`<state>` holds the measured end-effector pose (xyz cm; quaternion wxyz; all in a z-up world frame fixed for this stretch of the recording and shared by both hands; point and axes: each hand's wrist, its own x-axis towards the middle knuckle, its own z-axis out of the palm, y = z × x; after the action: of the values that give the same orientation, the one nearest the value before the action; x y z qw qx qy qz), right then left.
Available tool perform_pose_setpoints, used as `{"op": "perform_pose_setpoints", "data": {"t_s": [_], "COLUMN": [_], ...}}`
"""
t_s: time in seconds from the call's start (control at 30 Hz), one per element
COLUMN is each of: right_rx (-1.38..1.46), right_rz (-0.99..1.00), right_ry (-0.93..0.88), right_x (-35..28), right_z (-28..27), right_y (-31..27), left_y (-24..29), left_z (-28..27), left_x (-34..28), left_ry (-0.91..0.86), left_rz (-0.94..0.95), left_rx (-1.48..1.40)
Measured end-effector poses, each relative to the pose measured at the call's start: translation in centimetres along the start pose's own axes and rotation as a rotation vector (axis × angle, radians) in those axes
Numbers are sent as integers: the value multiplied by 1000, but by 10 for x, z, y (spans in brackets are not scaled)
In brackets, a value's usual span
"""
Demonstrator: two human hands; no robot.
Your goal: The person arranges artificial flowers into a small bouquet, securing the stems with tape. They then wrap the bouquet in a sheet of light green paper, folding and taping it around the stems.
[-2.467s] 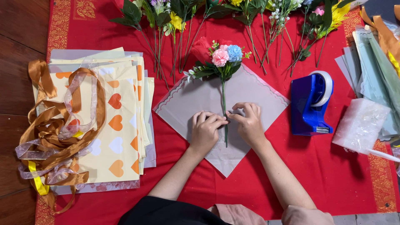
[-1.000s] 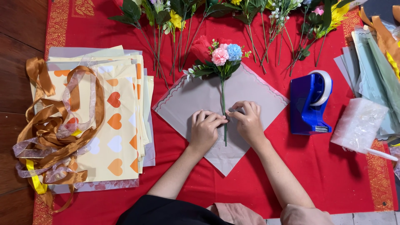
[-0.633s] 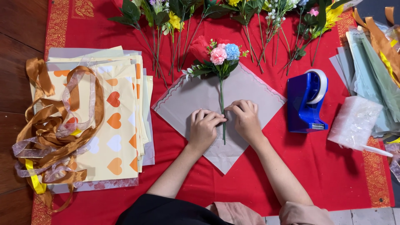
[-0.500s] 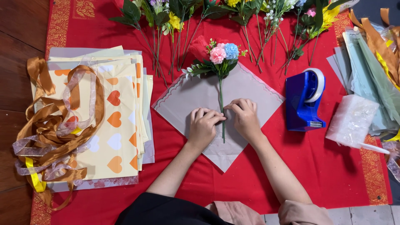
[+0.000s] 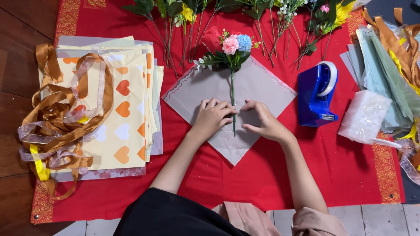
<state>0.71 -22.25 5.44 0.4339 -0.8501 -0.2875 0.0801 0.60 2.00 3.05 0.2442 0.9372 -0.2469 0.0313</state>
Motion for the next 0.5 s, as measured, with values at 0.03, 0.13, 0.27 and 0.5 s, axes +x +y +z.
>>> {"op": "perform_pose_setpoints", "data": {"t_s": [0.03,0.13,0.27,0.5], "right_rx": [-3,-54,-113,-133], "right_rz": [0,11,66,65], "right_ry": [2,-188,-339,-259], "right_x": [-3,-10,-14,-19], "right_z": [-2,-8,-10,-3], "right_y": [-4,-20,-37,-16], "left_y": [0,-1,-2,-8], "left_z": [0,0,1,5], "left_x": [1,4,3,5], "left_ry": [2,-24,22,34], "left_rz": [3,16,35,62], "left_rx": [-1,8,16,6]}}
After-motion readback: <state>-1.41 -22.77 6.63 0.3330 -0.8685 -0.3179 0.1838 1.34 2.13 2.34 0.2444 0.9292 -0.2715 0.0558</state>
